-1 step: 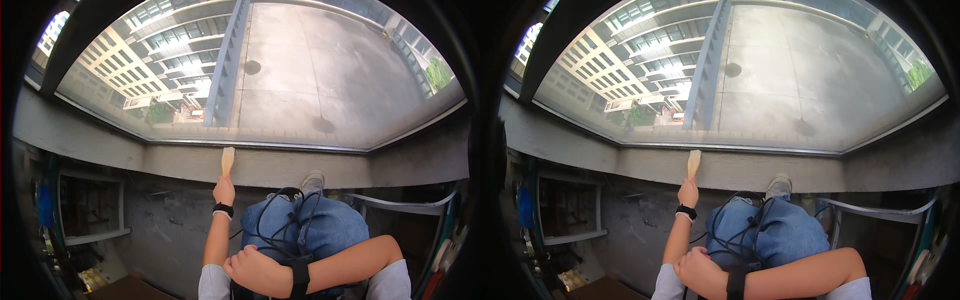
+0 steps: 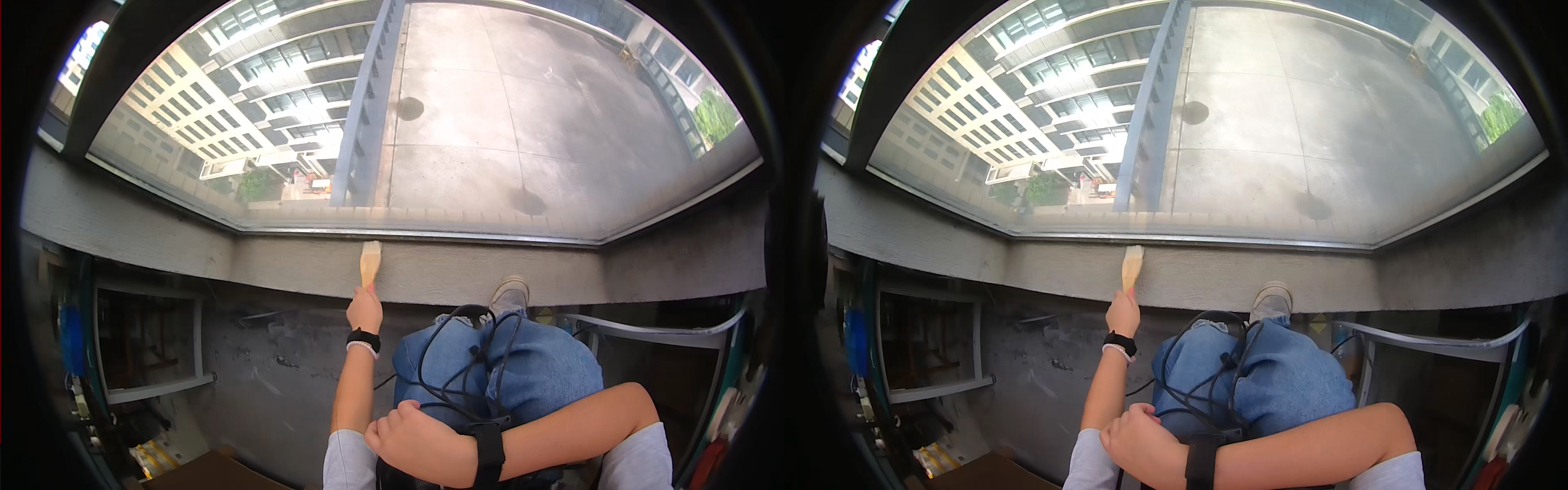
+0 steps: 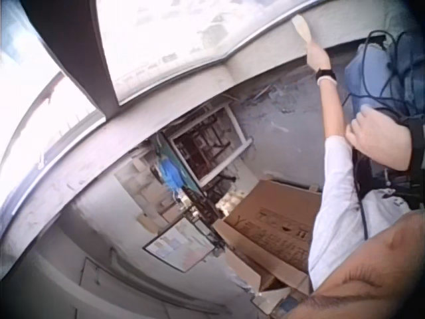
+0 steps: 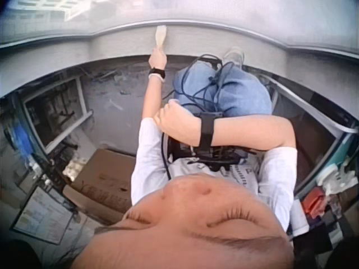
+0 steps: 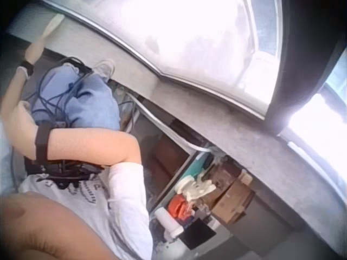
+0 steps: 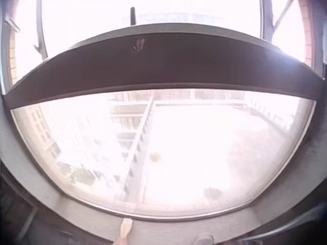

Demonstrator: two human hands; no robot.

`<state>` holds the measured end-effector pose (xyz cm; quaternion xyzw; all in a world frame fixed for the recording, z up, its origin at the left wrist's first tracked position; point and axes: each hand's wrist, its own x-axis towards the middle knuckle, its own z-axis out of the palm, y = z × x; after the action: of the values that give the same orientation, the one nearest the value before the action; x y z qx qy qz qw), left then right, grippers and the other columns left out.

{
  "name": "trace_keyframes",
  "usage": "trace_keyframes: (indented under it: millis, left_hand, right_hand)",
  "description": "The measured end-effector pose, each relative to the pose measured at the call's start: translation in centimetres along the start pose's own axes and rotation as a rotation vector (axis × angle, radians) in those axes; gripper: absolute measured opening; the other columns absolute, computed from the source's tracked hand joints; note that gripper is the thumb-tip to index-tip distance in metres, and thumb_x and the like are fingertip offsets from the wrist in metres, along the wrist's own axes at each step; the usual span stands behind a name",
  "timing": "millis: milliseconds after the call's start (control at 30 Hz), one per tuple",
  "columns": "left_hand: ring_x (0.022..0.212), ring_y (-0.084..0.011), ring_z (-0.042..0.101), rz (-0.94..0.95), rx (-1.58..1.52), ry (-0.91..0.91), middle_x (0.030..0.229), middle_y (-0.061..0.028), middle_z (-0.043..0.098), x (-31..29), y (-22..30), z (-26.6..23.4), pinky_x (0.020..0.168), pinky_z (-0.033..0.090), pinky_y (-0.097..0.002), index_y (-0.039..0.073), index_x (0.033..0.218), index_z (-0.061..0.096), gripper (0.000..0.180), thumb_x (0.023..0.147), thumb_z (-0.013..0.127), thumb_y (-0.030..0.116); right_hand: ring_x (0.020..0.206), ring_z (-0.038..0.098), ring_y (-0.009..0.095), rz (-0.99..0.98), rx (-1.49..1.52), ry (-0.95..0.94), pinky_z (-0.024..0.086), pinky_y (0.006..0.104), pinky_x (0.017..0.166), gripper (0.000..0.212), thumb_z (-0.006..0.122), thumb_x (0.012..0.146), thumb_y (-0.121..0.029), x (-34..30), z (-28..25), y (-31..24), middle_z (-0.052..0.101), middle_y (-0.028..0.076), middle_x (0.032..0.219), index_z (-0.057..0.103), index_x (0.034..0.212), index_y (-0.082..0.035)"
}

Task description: Cleaning the interior and exterior window frame and glass with a brush.

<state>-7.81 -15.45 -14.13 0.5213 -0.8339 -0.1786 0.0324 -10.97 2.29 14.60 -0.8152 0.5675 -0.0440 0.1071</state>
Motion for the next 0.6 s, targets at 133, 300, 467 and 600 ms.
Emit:
trace_keyframes:
  millis: [133,300,467,600]
  left_hand:
    - [0.058,-0.0333,0.057,-0.025,0.132,-0.043,0.062,-0.0180,0.056,0.8,0.1,0.9,0.052,0.045,-0.0412,-0.002,0.077,0.043,0.037,0.085,0.032,0.033]
    - [0.064,-0.0333,0.058,-0.079,0.193,-0.093,0.066,-0.0188,0.058,0.1,0.8,0.6,0.057,0.046,-0.0410,-0.002,0.080,0.045,0.039,0.086,0.030,0.034]
    - [0.065,-0.0323,0.058,-0.119,0.207,-0.136,0.067,-0.0180,0.058,-2.5,0.3,0.5,0.058,0.046,-0.0404,0.000,0.082,0.044,0.038,0.086,0.029,0.035]
    - [0.064,-0.0321,0.058,-0.126,0.237,-0.167,0.066,-0.0172,0.058,-4.6,-1.0,0.1,0.057,0.046,-0.0406,0.000,0.083,0.043,0.037,0.086,0.029,0.035]
  right_hand:
    - [0.079,0.055,0.021,0.018,0.123,-0.201,0.039,0.0355,0.065,0.014,0.042,0.078,-0.014,-0.5,1.0,-0.3,0.055,0.008,0.071,0.051,0.083,-0.004]
    - [0.052,0.048,0.015,0.023,-0.005,-0.039,0.035,0.0282,0.052,0.016,0.051,0.067,-0.016,0.1,3.6,-0.1,0.049,0.002,0.058,0.049,0.077,-0.004]
    - [0.053,0.050,0.012,0.077,-0.045,-0.064,0.033,0.0256,0.049,0.010,0.053,0.065,-0.015,0.7,4.1,0.9,0.050,-0.001,0.057,0.049,0.071,-0.008]
    - [0.052,0.051,0.013,0.063,0.007,-0.048,0.031,0.0257,0.046,0.008,0.052,0.066,-0.015,0.8,4.8,0.9,0.051,-0.001,0.055,0.049,0.070,-0.009]
